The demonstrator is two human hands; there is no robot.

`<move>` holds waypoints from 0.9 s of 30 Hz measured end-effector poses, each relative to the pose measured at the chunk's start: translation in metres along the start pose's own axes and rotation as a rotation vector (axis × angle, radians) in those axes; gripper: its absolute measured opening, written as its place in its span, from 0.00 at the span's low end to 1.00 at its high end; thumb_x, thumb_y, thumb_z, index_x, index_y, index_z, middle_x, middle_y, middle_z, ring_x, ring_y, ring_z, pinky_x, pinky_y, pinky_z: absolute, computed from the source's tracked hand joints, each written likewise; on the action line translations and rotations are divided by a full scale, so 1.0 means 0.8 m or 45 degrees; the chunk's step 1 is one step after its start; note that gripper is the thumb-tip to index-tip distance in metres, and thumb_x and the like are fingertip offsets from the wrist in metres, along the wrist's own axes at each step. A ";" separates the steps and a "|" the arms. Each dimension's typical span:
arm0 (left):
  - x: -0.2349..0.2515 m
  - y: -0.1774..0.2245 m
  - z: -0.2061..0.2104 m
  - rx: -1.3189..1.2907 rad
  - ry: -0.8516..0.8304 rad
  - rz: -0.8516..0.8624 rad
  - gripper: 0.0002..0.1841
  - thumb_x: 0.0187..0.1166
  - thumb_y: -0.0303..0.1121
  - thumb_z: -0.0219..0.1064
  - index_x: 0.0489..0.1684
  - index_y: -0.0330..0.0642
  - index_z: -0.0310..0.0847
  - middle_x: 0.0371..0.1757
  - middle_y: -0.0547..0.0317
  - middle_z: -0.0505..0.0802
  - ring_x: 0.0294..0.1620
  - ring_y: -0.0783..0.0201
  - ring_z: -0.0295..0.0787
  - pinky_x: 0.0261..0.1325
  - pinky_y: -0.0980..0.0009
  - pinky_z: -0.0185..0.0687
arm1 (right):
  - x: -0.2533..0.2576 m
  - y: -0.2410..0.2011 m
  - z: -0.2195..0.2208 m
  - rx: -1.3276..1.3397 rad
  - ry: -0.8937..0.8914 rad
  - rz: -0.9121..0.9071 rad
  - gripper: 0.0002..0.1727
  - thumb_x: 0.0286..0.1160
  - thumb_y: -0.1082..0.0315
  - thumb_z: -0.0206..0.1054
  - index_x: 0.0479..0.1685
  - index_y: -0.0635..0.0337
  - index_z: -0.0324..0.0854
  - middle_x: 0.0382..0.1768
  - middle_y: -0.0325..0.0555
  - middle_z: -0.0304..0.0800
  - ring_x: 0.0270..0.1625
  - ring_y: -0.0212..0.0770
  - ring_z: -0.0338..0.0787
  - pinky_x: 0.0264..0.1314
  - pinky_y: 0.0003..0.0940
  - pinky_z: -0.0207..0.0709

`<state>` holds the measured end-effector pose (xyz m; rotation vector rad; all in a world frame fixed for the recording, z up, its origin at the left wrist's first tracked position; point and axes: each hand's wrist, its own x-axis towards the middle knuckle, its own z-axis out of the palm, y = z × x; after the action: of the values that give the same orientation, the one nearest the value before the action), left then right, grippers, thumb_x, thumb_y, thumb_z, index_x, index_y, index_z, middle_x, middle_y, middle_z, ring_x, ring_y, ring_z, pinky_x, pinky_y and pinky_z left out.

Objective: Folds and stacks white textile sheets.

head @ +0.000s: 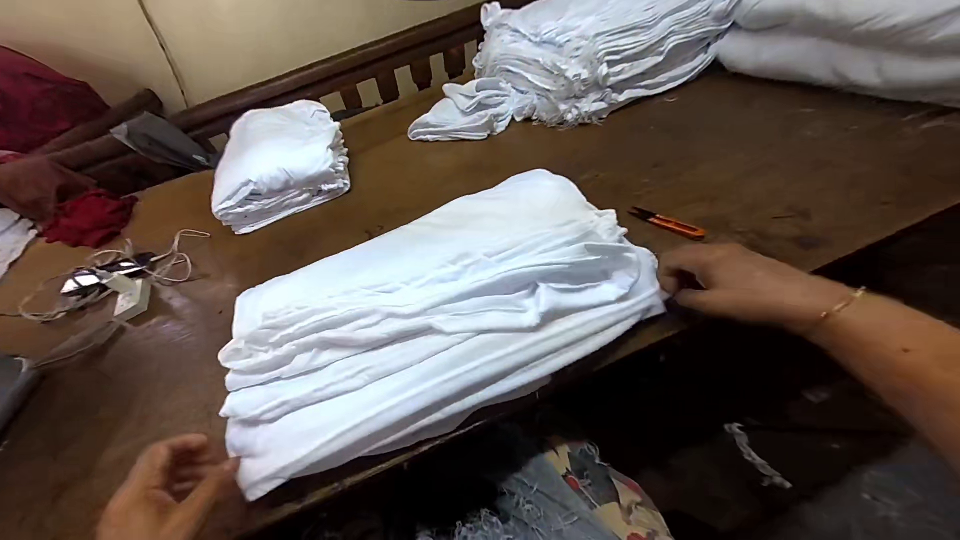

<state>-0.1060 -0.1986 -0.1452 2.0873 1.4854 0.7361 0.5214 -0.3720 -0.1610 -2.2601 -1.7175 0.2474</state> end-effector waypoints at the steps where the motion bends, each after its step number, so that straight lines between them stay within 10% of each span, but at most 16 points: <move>1: 0.004 0.010 -0.005 0.014 0.047 0.090 0.28 0.69 0.34 0.75 0.63 0.25 0.74 0.53 0.40 0.88 0.49 0.60 0.88 0.48 0.63 0.87 | 0.001 -0.005 -0.017 -0.102 -0.135 0.062 0.04 0.67 0.77 0.76 0.35 0.60 0.87 0.40 0.53 0.88 0.47 0.56 0.88 0.52 0.61 0.80; 4: 0.024 0.042 0.001 -0.054 0.100 0.231 0.31 0.70 0.44 0.75 0.66 0.33 0.75 0.60 0.47 0.86 0.57 0.64 0.87 0.50 0.67 0.88 | 0.007 -0.018 -0.051 -0.038 0.052 -0.017 0.07 0.67 0.77 0.75 0.42 0.63 0.86 0.47 0.58 0.86 0.46 0.58 0.89 0.48 0.62 0.83; 8: 0.056 0.055 0.035 0.033 0.092 0.190 0.31 0.66 0.45 0.80 0.68 0.39 0.80 0.52 0.50 0.89 0.43 0.58 0.86 0.42 0.55 0.83 | 0.023 -0.066 -0.024 0.130 0.159 -0.274 0.27 0.64 0.60 0.79 0.67 0.53 0.86 0.59 0.52 0.81 0.42 0.46 0.87 0.40 0.49 0.84; 11: 0.075 0.061 0.033 -0.106 0.052 0.150 0.15 0.71 0.32 0.79 0.53 0.42 0.86 0.32 0.61 0.90 0.25 0.68 0.82 0.29 0.69 0.80 | 0.041 -0.072 -0.018 0.213 0.220 -0.285 0.07 0.70 0.71 0.77 0.44 0.57 0.91 0.36 0.48 0.87 0.34 0.46 0.85 0.37 0.53 0.79; 14: 0.075 0.061 0.010 -0.202 0.073 0.212 0.06 0.68 0.23 0.72 0.38 0.43 0.89 0.28 0.66 0.90 0.24 0.73 0.81 0.28 0.76 0.78 | 0.041 -0.061 -0.057 0.683 0.305 0.008 0.06 0.72 0.82 0.70 0.31 0.62 0.87 0.25 0.45 0.90 0.24 0.37 0.88 0.30 0.36 0.87; 18: 0.068 0.048 0.004 -0.365 0.036 -0.063 0.22 0.56 0.18 0.77 0.51 0.39 0.81 0.39 0.57 0.90 0.25 0.67 0.85 0.22 0.73 0.81 | 0.033 -0.044 -0.041 0.719 0.318 0.125 0.08 0.68 0.86 0.71 0.36 0.68 0.79 0.29 0.54 0.87 0.25 0.46 0.90 0.30 0.47 0.90; 21: 0.062 0.047 0.002 -0.611 -0.013 -0.262 0.16 0.64 0.17 0.72 0.50 0.38 0.84 0.32 0.55 0.91 0.18 0.71 0.80 0.16 0.77 0.74 | 0.035 -0.041 -0.010 0.548 0.316 0.020 0.06 0.67 0.84 0.71 0.34 0.65 0.83 0.33 0.53 0.86 0.28 0.47 0.86 0.32 0.50 0.84; 25: 0.054 0.058 -0.037 -0.722 -0.111 -0.271 0.15 0.73 0.20 0.62 0.55 0.43 0.80 0.27 0.62 0.93 0.11 0.80 0.73 0.11 0.84 0.63 | 0.024 -0.037 -0.045 0.733 0.622 0.027 0.07 0.69 0.82 0.68 0.39 0.60 0.80 0.28 0.41 0.85 0.19 0.29 0.81 0.23 0.27 0.82; 27: 0.051 0.049 -0.030 -0.532 -0.193 -0.348 0.10 0.75 0.20 0.65 0.51 0.40 0.79 0.22 0.63 0.89 0.10 0.78 0.73 0.11 0.82 0.65 | 0.021 -0.037 -0.037 0.709 0.521 -0.041 0.07 0.70 0.82 0.64 0.43 0.64 0.80 0.31 0.45 0.87 0.23 0.33 0.86 0.27 0.32 0.87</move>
<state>-0.0839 -0.1703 -0.0953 1.5581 1.3600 0.6947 0.5079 -0.3521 -0.1223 -1.7289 -1.2750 0.2052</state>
